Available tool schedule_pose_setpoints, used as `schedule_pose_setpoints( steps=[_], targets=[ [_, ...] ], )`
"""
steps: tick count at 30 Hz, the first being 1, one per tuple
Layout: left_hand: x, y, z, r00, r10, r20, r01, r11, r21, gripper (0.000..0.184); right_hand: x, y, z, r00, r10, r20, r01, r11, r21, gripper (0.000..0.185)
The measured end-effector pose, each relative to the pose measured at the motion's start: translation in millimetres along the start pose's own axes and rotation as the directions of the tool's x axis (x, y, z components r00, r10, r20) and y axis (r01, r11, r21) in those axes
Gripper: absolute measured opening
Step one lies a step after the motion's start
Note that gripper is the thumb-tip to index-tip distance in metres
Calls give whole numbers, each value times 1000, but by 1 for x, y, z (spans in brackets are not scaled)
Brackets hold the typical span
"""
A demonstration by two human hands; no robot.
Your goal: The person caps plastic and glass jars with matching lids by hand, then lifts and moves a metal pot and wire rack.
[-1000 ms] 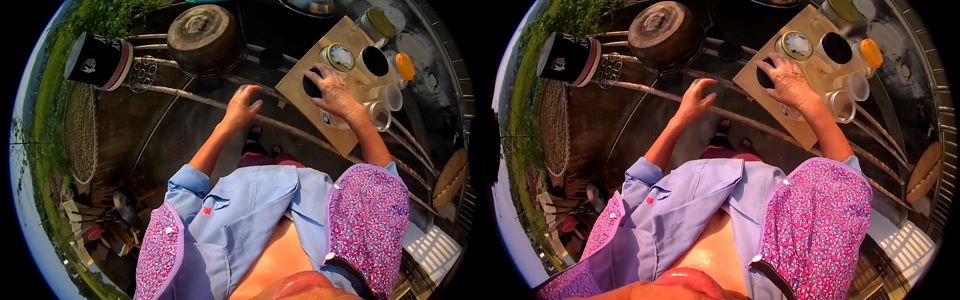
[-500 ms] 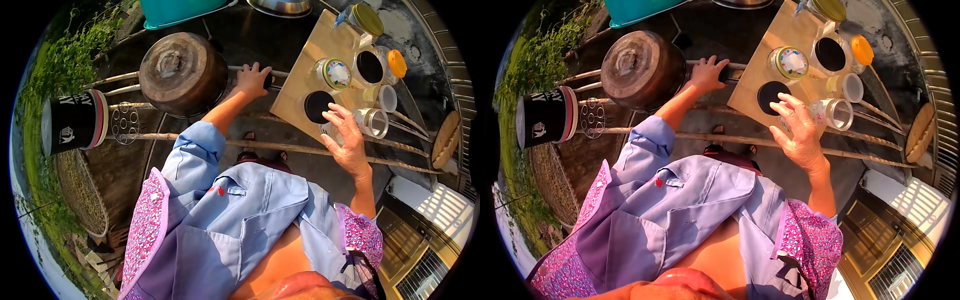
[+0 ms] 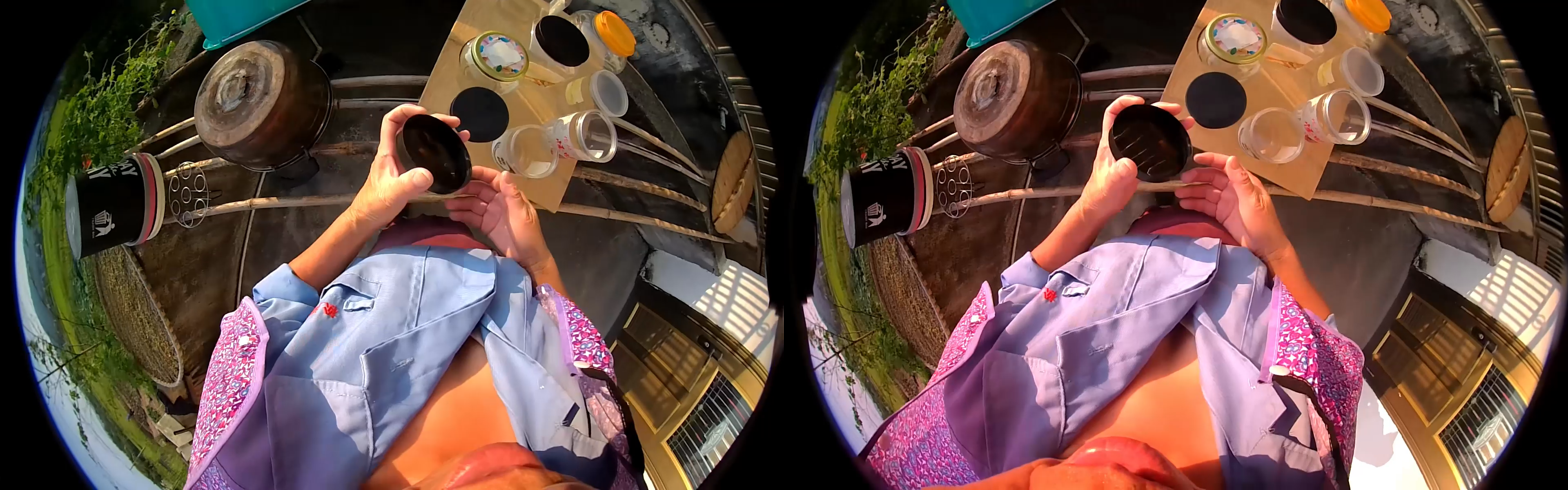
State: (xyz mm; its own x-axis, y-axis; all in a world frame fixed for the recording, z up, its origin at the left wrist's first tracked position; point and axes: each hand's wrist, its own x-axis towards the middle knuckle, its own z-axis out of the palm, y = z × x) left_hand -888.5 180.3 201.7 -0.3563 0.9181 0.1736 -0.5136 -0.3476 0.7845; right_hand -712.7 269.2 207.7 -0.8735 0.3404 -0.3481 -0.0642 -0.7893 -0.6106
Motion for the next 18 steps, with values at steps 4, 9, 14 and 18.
schedule_pose_setpoints(
  steps=[4,9,14,18],
  targets=[
    [-14,-19,30,958,-132,255,52,952,301,94,-4,16,-14,999,25,42,-40,914,404,64],
    [-19,-40,42,912,-139,385,-79,863,499,89,-30,13,-47,950,23,311,-144,916,374,74],
    [-21,-47,50,840,-372,396,124,840,528,89,-64,9,-50,974,-156,164,59,875,481,67],
    [-23,-80,47,960,-244,136,188,924,333,73,-82,6,-64,931,-247,268,-13,713,701,68]
  ],
)
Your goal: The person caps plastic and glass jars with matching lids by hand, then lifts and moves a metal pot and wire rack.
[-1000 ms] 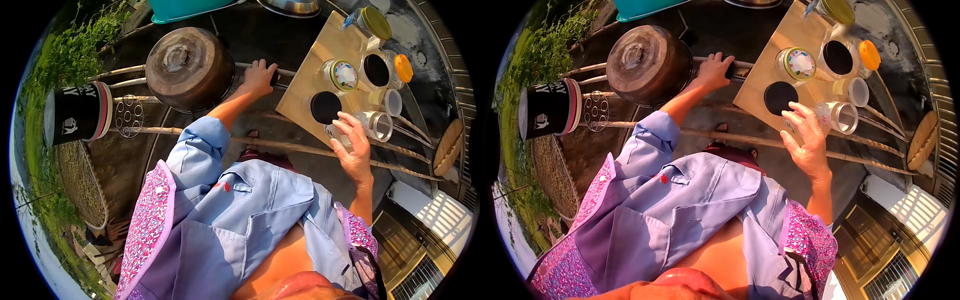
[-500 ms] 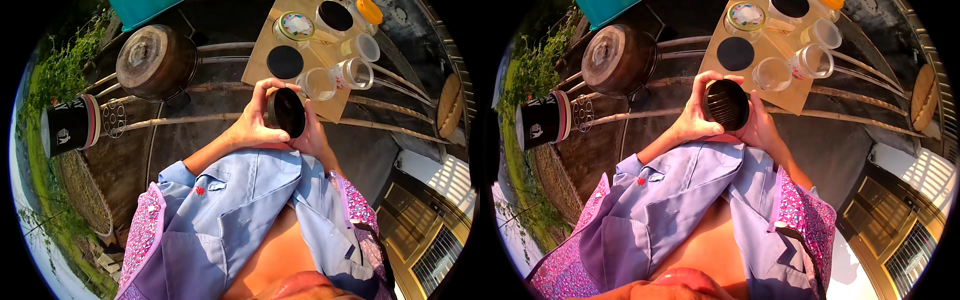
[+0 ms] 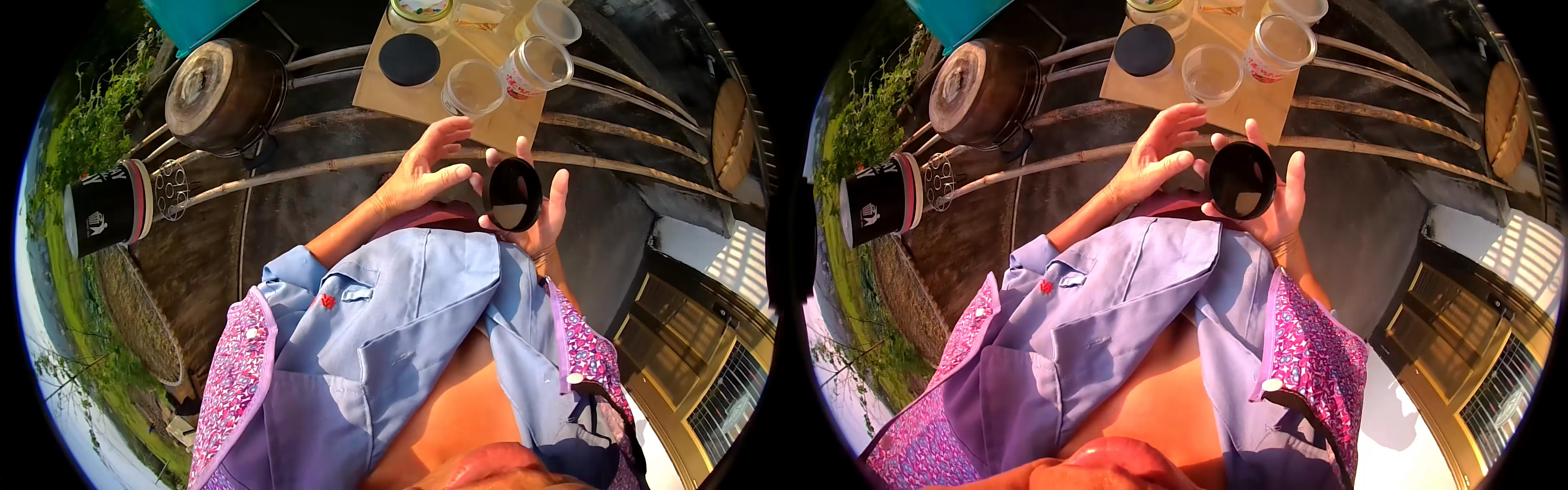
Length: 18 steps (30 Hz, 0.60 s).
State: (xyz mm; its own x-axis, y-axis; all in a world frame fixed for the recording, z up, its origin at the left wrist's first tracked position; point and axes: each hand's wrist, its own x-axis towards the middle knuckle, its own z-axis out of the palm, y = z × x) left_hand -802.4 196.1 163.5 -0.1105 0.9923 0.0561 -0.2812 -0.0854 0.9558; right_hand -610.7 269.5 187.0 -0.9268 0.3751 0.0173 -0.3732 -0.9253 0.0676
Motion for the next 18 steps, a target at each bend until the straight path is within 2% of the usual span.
schedule_pose_setpoints(
  steps=[2,4,5,7,10,13,18],
  targets=[
    [11,-28,-2,936,27,-351,74,960,271,74,-10,-4,-1,1000,-21,-2,21,1000,6,72],
    [26,-57,-9,884,165,-437,70,878,474,79,-17,-7,-1,994,-109,-8,109,994,-14,73],
    [33,-67,-11,883,162,-440,70,883,465,79,-22,-9,-2,992,-128,-3,128,991,-28,69],
    [48,-81,-9,869,296,-396,34,764,644,93,-32,-15,-8,987,-163,-14,163,987,-13,67],
    [72,-91,-3,833,303,-464,5,833,553,100,-45,-24,-9,977,-206,-53,205,979,-16,56],
    [84,-94,4,795,336,-505,-44,862,505,94,-52,-27,-7,945,-245,-218,238,970,-58,47],
    [85,-96,7,767,375,-520,-111,876,469,86,-48,-33,5,937,-249,-244,204,959,-196,50]
  ],
)
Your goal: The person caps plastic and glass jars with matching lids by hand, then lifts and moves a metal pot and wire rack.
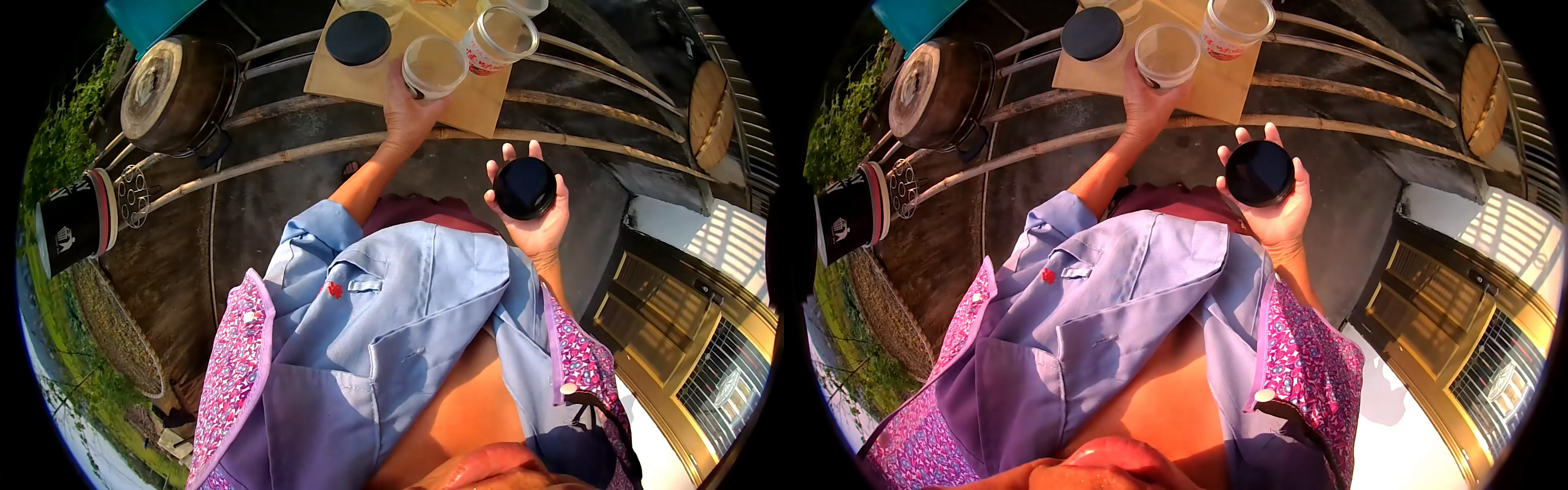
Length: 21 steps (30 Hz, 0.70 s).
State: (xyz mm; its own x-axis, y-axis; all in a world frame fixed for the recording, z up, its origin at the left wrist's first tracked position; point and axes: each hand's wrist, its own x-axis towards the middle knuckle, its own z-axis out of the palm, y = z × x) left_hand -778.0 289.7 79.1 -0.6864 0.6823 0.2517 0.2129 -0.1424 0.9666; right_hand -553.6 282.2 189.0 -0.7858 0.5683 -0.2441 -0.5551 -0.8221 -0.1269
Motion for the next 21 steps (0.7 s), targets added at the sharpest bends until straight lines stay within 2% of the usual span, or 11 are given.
schedule_pose_setpoints(
  steps=[3,5,6,7,8,10,12,16,18,20,21],
  targets=[
    [-13,17,-13,993,110,39,-115,984,134,87,15,-9,9,959,-282,-36,232,850,-473,57],
    [-21,50,-29,916,258,308,-312,939,143,88,28,-11,23,904,-423,71,302,510,-806,55],
    [-24,61,-33,914,262,311,-317,938,141,88,35,-13,26,878,-451,162,326,314,-892,53],
    [-27,70,-38,878,262,402,-343,928,145,88,42,-13,31,857,-433,279,334,54,-941,49],
    [-29,78,-42,833,257,489,-370,917,147,87,42,-4,46,850,-409,333,352,-31,-936,47],
    [-30,90,-48,824,259,504,-395,901,182,88,49,-2,52,855,-189,483,412,-317,-854,46],
    [-27,103,-54,799,112,590,-292,931,219,89,57,4,53,787,-13,617,505,-562,-655,46],
    [-18,111,-70,732,70,678,-238,958,158,87,63,4,56,711,103,696,611,-580,-538,46],
    [-12,112,-78,619,-37,784,16,999,35,88,65,2,61,669,187,720,669,-573,-473,45],
    [-2,118,-86,462,-119,879,220,975,16,90,66,2,70,643,296,706,742,-469,-479,42],
    [0,118,-88,462,-118,879,220,975,16,90,67,3,76,626,326,708,766,-428,-480,42]
  ],
)
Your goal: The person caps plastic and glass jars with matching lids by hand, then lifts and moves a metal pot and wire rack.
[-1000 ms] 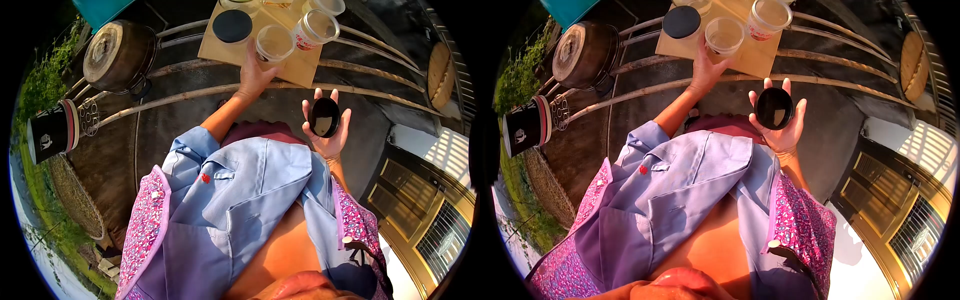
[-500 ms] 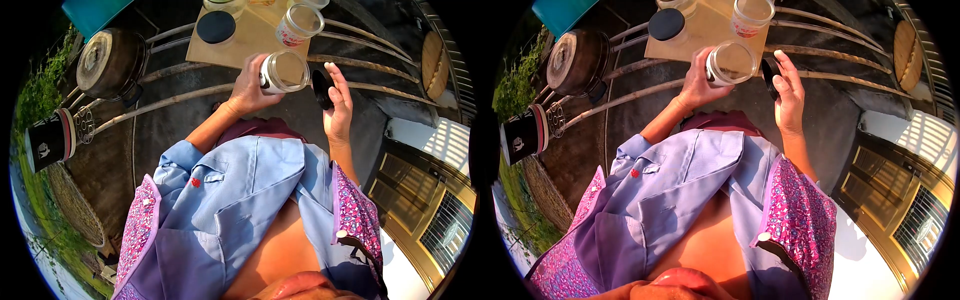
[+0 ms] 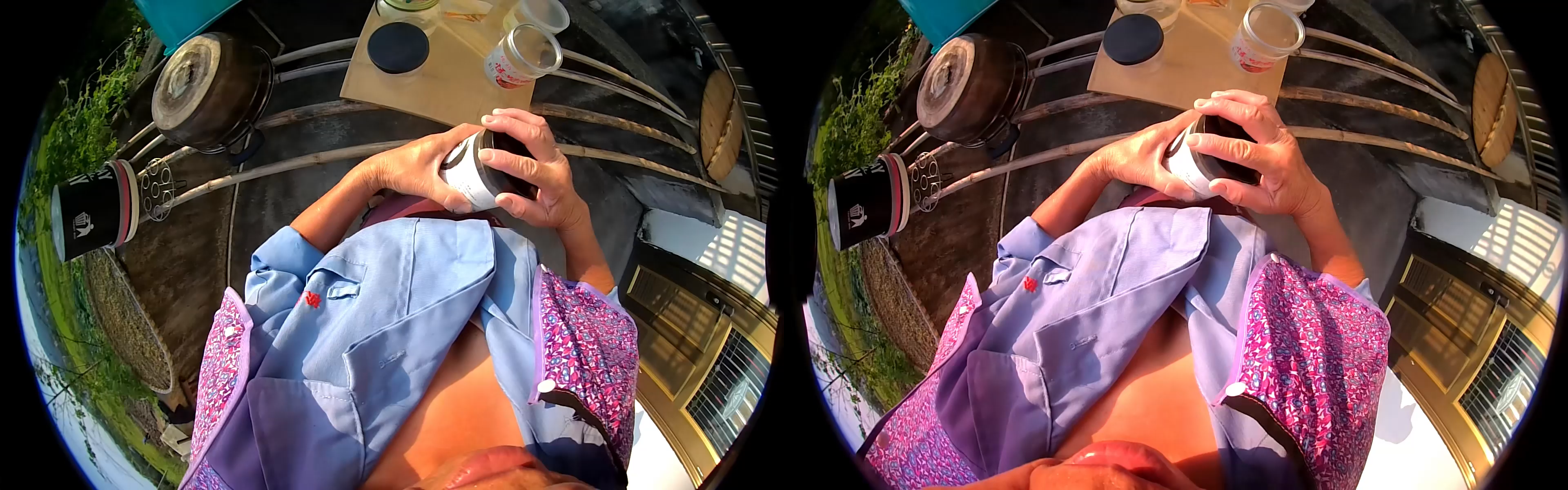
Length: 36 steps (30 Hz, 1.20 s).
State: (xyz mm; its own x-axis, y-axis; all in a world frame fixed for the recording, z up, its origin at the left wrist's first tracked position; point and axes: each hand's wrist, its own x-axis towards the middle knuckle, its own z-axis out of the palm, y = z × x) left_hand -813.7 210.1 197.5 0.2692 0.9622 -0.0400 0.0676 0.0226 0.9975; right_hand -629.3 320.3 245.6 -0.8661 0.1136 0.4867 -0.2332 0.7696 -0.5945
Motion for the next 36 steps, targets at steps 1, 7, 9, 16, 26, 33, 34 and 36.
schedule_pose_setpoints(
  steps=[1,7,9,16,26,33,34,36],
  targets=[
    [0,0,-1,999,30,20,-29,999,-32,91,5,-2,-2,1000,1,0,-1,1000,-1,42],
    [5,-10,18,786,409,-465,-137,847,513,86,19,-10,25,928,286,-238,-336,919,-205,42],
    [7,-17,22,729,438,-526,-5,772,636,86,18,-13,35,908,330,-259,-395,880,-265,53],
    [-22,-17,-12,878,175,-445,38,902,430,87,18,-41,-34,569,774,278,-821,554,140,78],
    [-25,-9,-13,931,236,-279,-93,892,443,87,36,-28,-3,888,387,249,-354,920,-169,74],
    [-38,-10,-6,898,290,-332,2,751,661,87,34,-20,-3,697,689,198,-695,717,-48,88],
    [-39,-9,-7,894,293,-338,3,752,659,87,31,-17,-5,808,558,188,-540,830,-142,90],
    [-40,-6,-12,931,230,-282,-78,883,463,90,27,-14,0,866,431,252,-437,899,-35,89]
  ],
)
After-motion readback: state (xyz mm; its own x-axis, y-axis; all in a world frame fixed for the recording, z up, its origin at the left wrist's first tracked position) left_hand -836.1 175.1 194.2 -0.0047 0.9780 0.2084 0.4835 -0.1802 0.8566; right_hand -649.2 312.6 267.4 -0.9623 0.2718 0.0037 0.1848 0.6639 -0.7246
